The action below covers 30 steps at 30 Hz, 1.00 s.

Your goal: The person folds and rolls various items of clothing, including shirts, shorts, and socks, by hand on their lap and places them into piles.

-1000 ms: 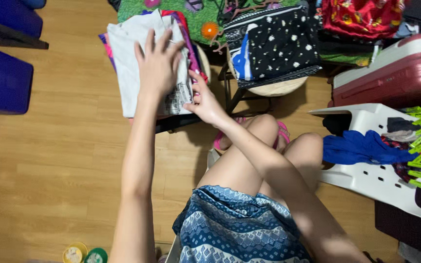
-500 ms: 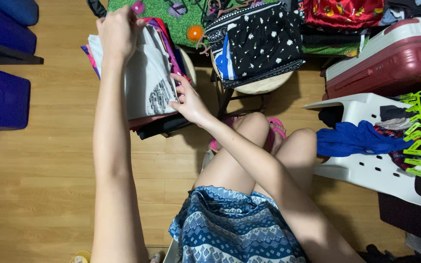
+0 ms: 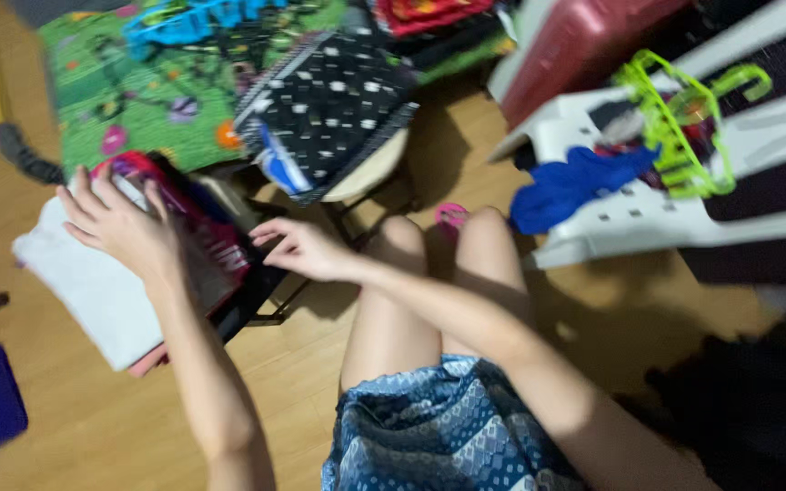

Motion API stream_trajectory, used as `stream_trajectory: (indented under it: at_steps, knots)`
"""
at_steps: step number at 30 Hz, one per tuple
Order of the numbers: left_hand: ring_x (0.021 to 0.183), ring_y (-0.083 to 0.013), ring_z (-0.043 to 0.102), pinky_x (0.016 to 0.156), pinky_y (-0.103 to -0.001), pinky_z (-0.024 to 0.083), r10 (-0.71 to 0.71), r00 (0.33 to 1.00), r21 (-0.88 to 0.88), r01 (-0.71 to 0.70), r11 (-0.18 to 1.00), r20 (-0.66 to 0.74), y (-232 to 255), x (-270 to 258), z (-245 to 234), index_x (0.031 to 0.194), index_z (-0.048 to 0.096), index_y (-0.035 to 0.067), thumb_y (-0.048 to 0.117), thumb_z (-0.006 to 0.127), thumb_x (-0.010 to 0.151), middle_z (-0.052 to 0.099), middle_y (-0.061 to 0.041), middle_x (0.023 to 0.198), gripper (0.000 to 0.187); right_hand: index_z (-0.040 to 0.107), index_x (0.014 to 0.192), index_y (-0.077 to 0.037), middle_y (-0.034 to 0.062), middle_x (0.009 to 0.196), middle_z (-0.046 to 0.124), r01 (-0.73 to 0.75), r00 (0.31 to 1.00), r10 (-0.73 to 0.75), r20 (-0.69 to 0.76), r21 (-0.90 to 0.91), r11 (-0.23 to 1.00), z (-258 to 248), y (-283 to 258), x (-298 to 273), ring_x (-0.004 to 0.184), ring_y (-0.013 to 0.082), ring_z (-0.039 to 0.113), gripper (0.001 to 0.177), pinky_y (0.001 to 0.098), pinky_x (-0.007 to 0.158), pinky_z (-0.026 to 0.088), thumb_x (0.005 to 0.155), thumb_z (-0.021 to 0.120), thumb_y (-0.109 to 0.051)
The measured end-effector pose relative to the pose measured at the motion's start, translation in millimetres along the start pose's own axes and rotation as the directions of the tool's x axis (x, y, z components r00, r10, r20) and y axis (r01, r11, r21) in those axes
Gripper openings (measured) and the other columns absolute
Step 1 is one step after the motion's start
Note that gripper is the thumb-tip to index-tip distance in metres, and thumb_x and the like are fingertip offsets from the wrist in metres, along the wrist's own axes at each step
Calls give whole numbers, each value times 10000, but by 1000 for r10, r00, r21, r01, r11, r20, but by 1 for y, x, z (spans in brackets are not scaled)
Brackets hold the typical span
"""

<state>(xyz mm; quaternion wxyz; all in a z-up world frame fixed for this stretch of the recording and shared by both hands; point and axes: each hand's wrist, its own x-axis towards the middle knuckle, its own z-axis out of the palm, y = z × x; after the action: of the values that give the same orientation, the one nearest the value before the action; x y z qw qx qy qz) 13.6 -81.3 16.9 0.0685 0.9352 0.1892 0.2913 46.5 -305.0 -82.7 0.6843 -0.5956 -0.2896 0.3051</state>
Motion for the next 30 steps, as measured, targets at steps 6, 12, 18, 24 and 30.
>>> stream_trajectory:
  at_steps: [6,12,18,24,30]
  knots:
    - [989,-301,647,906,-410,520,63,950,-674,171,719,307,198,-44,32,1149,643,46,-40,598,806,626,-130,1067,356,643,1203,-15,110,1124,734,226,884,-161,-439,101,969,-207,13,-114,942,200,753,202,327,846,612,1009,588,-26]
    - [986,-380,632,909,-455,529,679,686,-827,-202,524,262,357,-135,127,1037,714,28,63,626,919,694,-187,1067,151,691,1117,8,95,1048,779,-210,356,-375,-856,-464,860,-446,37,-297,956,168,748,237,291,887,608,928,591,111]
    - [1185,-344,618,999,-483,517,780,386,-785,-188,590,493,488,-212,229,1187,703,157,266,634,949,679,-122,1228,270,745,1129,-17,257,1004,726,-762,427,-306,-851,-521,385,-577,73,-376,950,439,693,310,479,849,549,926,815,-240]
    - [1476,-458,261,1055,-811,215,678,379,-643,-235,729,630,563,-259,333,1530,486,235,303,727,741,355,-178,1580,827,687,1096,42,284,1091,706,-885,314,-211,-926,-366,286,-611,99,-344,1038,448,673,563,507,920,536,787,839,-403]
    - [1257,-328,619,1203,-596,330,722,194,-609,-420,673,664,552,-320,350,1253,570,98,390,575,973,723,-137,1215,403,749,1098,39,235,1081,748,-909,145,213,-966,-45,414,-630,128,-354,988,349,713,610,438,911,547,823,839,-497]
